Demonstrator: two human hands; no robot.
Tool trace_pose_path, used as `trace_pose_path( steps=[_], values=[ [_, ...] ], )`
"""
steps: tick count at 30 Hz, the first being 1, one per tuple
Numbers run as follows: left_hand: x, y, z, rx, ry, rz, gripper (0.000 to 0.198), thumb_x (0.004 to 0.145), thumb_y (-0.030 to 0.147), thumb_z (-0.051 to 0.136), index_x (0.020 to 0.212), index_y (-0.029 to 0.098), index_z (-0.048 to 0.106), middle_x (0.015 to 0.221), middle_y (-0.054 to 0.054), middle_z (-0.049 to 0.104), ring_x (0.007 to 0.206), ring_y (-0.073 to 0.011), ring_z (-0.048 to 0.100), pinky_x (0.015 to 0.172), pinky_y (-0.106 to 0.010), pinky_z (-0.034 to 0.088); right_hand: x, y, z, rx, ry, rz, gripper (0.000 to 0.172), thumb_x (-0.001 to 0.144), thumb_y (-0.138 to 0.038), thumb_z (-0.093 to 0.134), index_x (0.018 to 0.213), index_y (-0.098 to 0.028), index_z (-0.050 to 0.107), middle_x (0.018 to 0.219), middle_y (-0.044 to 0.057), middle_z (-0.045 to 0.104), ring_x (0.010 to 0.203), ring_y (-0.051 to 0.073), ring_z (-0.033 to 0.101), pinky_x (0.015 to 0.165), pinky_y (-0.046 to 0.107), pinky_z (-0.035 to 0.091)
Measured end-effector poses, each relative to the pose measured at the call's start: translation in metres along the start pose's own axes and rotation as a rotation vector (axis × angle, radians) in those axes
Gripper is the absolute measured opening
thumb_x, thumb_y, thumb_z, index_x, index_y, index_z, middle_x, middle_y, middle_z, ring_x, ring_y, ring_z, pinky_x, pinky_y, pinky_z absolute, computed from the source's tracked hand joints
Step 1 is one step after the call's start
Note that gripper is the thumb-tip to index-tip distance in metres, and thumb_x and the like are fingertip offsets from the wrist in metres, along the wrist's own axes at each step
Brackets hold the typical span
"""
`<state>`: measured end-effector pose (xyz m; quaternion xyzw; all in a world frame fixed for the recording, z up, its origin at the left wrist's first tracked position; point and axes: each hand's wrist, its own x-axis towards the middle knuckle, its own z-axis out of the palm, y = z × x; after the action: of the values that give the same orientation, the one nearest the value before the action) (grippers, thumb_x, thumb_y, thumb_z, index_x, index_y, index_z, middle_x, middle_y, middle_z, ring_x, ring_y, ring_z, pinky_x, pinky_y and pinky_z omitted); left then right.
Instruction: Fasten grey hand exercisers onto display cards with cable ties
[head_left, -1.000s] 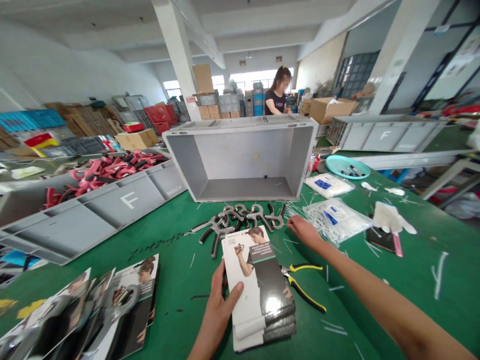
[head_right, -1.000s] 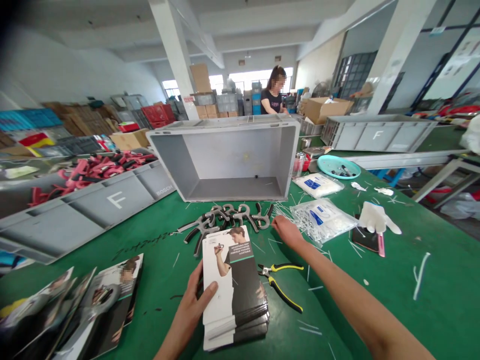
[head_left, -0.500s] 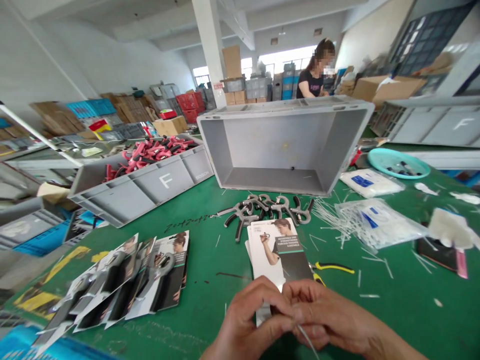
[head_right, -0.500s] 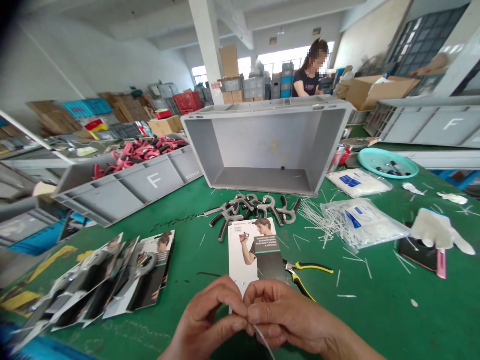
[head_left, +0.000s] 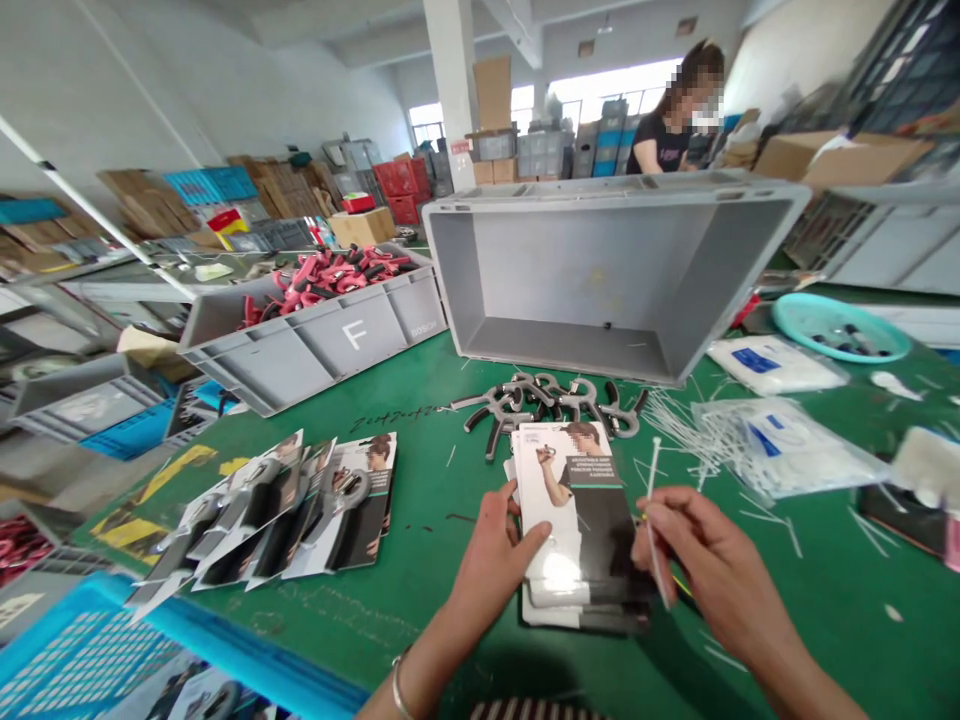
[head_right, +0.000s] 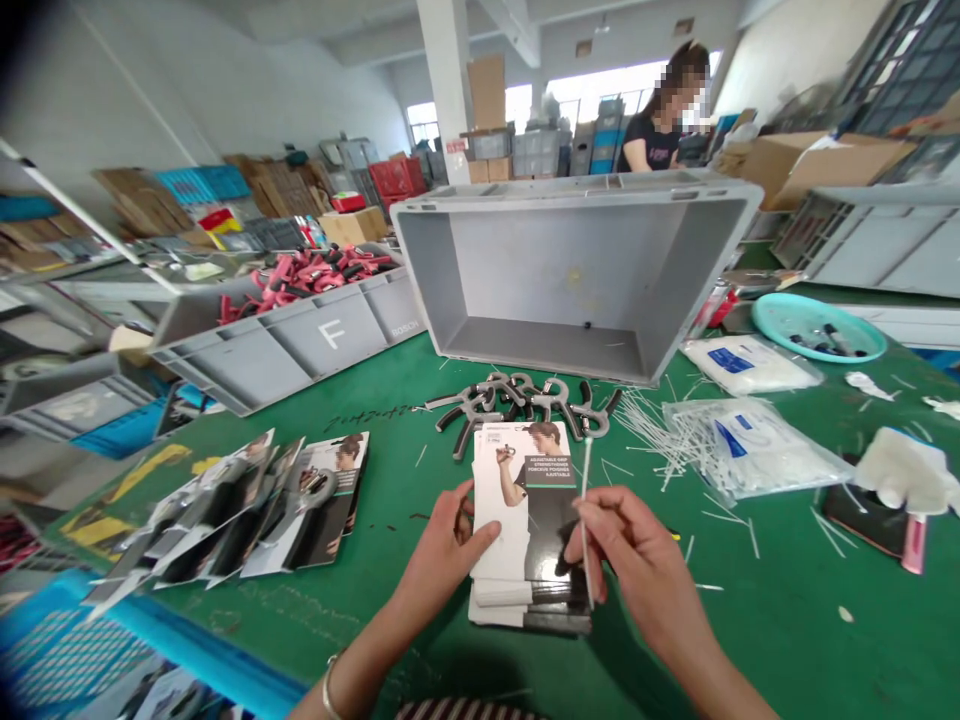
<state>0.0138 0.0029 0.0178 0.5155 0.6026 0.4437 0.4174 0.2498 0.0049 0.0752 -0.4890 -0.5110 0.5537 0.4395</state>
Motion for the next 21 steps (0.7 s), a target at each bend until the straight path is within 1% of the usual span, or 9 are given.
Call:
trace_pose_path(
  steps=[3, 6, 9, 11, 13, 15, 17, 19, 21],
  values=[
    [0.008, -0.006, -0.013, -0.071, -0.011, -0.022, 0.040, 0.080, 0.035, 0.070, 0.115, 0.016, 0.067, 0.086, -0.003, 0.062, 0.069, -0.0146, 0.054, 0.066, -0.026, 0.045, 0.014, 0.001, 0.000, 0.189, 0.006, 0.053, 0.023, 0.095, -0.045, 0.056, 0.100, -0.024, 0.051, 0.065, -0.003, 0.065, 0.037, 0.009, 0.046, 0.042, 0.024, 0.039],
    [0.006, -0.002, -0.033, -0.285, 0.008, -0.155, 0.039, 0.073, 0.037, 0.076, 0.103, 0.013, 0.066, 0.086, -0.006, 0.070, 0.069, -0.0161, 0.062, 0.061, -0.026, 0.048, 0.025, -0.005, 0.008, 0.153, -0.082, 0.063, 0.022, 0.093, -0.043, 0.060, 0.094, -0.022, 0.053, 0.080, 0.003, 0.071, 0.053, 0.012, 0.061, 0.053, 0.026, 0.049],
    [-0.004, -0.001, -0.048, -0.389, 0.039, -0.227, 0.044, 0.070, 0.042, 0.078, 0.100, 0.014, 0.059, 0.086, -0.006, 0.070, 0.059, -0.0145, 0.063, 0.046, -0.022, 0.046, 0.036, -0.014, 0.027, 0.033, -0.094, -0.031, 0.023, 0.092, -0.042, 0.063, 0.089, -0.020, 0.057, 0.085, 0.006, 0.073, 0.067, 0.016, 0.068, 0.067, 0.030, 0.056],
    [-0.011, -0.002, -0.053, -0.403, 0.037, -0.247, 0.046, 0.072, 0.043, 0.077, 0.102, 0.015, 0.055, 0.085, -0.005, 0.069, 0.051, -0.0119, 0.059, 0.037, -0.019, 0.040, 0.045, -0.017, 0.046, -0.014, -0.100, -0.095, 0.024, 0.091, -0.043, 0.063, 0.089, -0.021, 0.056, 0.079, 0.003, 0.072, 0.066, 0.017, 0.069, 0.068, 0.031, 0.057],
    [-0.018, -0.006, -0.057, -0.426, 0.016, -0.254, 0.047, 0.074, 0.043, 0.076, 0.105, 0.016, 0.054, 0.085, -0.004, 0.068, 0.049, -0.0110, 0.057, 0.034, -0.018, 0.038, 0.055, -0.015, 0.066, -0.046, -0.142, -0.130, 0.024, 0.092, -0.045, 0.062, 0.089, -0.022, 0.054, 0.076, 0.002, 0.071, 0.068, 0.018, 0.070, 0.069, 0.032, 0.059],
    [-0.021, -0.010, -0.060, -0.451, 0.005, -0.243, 0.045, 0.079, 0.045, 0.072, 0.108, 0.016, 0.054, 0.083, -0.002, 0.067, 0.048, -0.0104, 0.055, 0.035, -0.018, 0.038, 0.064, -0.006, 0.081, -0.086, -0.205, -0.147, 0.025, 0.093, -0.046, 0.060, 0.091, -0.022, 0.052, 0.079, 0.002, 0.072, 0.074, 0.019, 0.072, 0.073, 0.034, 0.060],
    [-0.022, -0.017, -0.062, -0.485, 0.037, -0.222, 0.041, 0.085, 0.050, 0.064, 0.108, 0.016, 0.058, 0.083, -0.002, 0.067, 0.054, -0.0107, 0.058, 0.043, -0.018, 0.044, 0.069, 0.005, 0.091, -0.119, -0.244, -0.168, 0.026, 0.094, -0.048, 0.057, 0.094, -0.022, 0.051, 0.083, 0.004, 0.073, 0.078, 0.020, 0.073, 0.077, 0.036, 0.060],
    [-0.020, -0.024, -0.062, -0.531, 0.094, -0.209, 0.042, 0.090, 0.053, 0.057, 0.108, 0.016, 0.061, 0.087, -0.003, 0.069, 0.063, -0.0120, 0.061, 0.053, -0.020, 0.047, 0.070, 0.014, 0.094, -0.145, -0.234, -0.199, 0.026, 0.096, -0.048, 0.054, 0.097, -0.022, 0.051, 0.085, 0.005, 0.074, 0.078, 0.020, 0.073, 0.077, 0.037, 0.061],
    [-0.016, -0.032, -0.059, -0.572, 0.117, -0.222, 0.043, 0.088, 0.054, 0.058, 0.109, 0.017, 0.064, 0.090, -0.004, 0.071, 0.070, -0.0134, 0.063, 0.058, -0.020, 0.047, 0.069, 0.018, 0.094, -0.166, -0.195, -0.227, 0.025, 0.097, -0.047, 0.052, 0.102, -0.022, 0.050, 0.088, 0.006, 0.074, 0.079, 0.020, 0.073, 0.075, 0.036, 0.061]
  ],
)
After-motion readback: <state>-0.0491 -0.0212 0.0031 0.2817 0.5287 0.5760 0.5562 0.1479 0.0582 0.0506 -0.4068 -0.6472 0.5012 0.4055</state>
